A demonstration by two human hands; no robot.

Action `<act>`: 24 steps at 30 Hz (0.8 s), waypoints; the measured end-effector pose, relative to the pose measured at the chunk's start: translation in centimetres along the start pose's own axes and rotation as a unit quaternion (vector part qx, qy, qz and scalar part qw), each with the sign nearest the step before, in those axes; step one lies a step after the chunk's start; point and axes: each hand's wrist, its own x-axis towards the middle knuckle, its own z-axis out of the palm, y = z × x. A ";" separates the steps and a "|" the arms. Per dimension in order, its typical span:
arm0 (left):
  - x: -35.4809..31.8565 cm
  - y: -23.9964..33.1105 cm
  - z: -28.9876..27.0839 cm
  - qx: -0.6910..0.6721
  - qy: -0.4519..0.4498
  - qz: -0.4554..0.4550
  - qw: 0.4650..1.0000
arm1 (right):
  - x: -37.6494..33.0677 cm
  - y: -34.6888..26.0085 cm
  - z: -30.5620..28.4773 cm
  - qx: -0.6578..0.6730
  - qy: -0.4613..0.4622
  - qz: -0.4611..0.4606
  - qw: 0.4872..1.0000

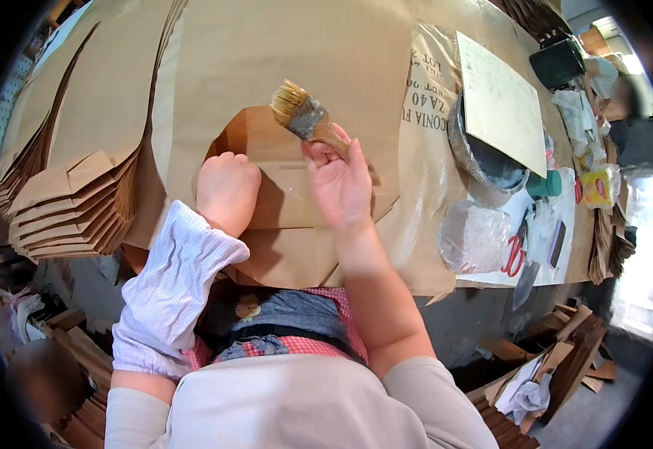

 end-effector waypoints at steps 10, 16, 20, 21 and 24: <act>-5.6 -6.0 5.2 -0.039 0.050 -0.150 0.987 | 0.3 -0.1 0.4 0.003 -0.026 0.047 0.999; -4.5 -2.3 6.0 -0.116 0.085 -0.102 0.984 | 0.2 -0.2 0.6 -0.031 -0.011 0.062 0.998; -8.4 -1.9 5.3 -0.100 0.015 0.000 0.995 | -0.8 -0.9 -0.7 -0.044 -0.028 0.082 0.995; -8.2 -2.9 5.3 -0.101 0.018 0.021 0.995 | -0.7 -0.8 -0.7 -0.049 -0.034 0.091 0.994; -5.8 -5.9 4.8 -0.074 0.034 0.055 0.995 | 0.3 -0.7 0.6 -0.036 -0.021 0.115 0.992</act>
